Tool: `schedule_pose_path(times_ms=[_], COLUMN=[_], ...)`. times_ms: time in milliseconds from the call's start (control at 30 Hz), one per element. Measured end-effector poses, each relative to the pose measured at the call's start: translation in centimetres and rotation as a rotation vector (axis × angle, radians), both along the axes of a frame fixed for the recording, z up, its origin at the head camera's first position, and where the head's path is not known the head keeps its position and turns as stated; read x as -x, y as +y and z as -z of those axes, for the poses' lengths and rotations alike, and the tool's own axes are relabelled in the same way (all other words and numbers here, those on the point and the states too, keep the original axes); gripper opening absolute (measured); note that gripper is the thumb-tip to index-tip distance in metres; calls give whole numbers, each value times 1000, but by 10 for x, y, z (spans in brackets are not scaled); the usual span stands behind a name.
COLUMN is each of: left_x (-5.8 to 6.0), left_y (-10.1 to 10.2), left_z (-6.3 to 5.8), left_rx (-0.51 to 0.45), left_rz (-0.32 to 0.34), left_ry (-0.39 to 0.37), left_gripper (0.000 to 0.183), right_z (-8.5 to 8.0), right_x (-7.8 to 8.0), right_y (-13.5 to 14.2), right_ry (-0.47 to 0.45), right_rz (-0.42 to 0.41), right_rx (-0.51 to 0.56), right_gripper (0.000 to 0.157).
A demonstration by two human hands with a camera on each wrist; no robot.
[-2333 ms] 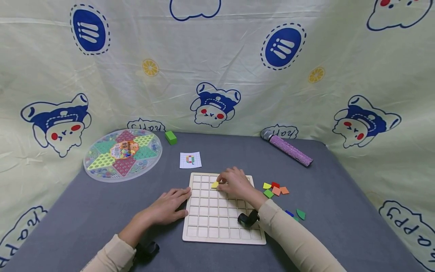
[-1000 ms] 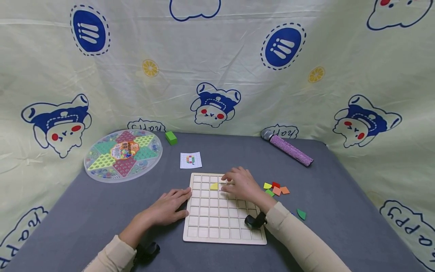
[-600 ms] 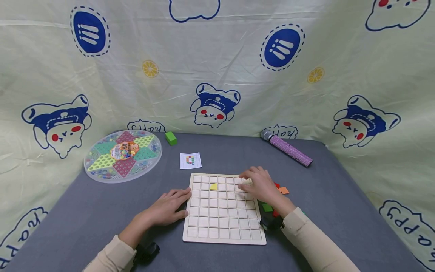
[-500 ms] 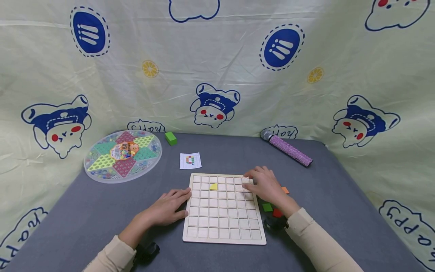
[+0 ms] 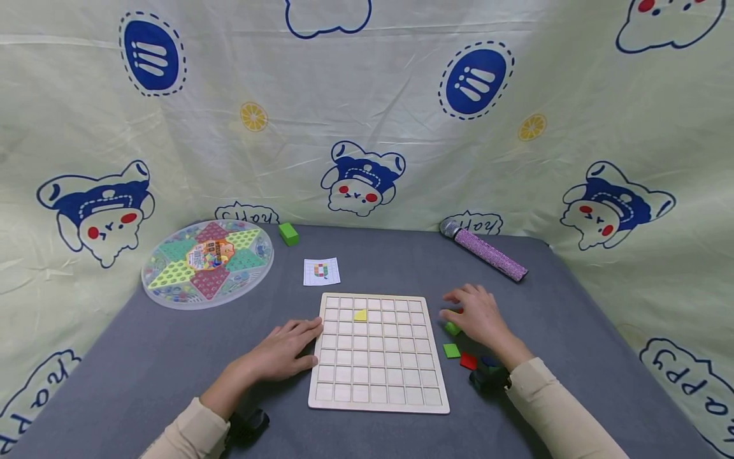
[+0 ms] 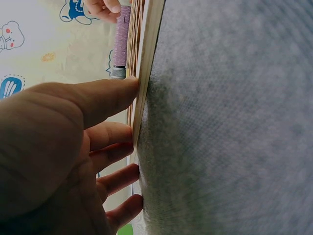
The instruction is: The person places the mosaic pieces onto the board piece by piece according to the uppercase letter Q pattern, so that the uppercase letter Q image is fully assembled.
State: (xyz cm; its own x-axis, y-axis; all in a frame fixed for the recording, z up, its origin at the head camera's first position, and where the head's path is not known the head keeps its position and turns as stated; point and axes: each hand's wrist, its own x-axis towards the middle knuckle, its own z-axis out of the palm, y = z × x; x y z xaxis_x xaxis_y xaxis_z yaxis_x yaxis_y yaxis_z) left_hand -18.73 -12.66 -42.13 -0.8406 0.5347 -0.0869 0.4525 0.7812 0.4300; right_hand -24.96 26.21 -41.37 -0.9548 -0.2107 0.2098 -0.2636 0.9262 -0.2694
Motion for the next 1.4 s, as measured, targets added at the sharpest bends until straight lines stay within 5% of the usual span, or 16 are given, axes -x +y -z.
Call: schedule_pose_path(times_ms=[667,1400], left_x=[-1,0], left_y=[0,0], left_z=[0,0], left_rx=[-7,-1], left_rz=[-5,-10], left_ry=[-14,-19], left_gripper=[62,62], right_z=[9,8], right_x=[5,5], right_y=[28,41], right_ry=[-72,-145], right_rz=[98,107], right_rx=[-66,-75], right_gripper=[35,33])
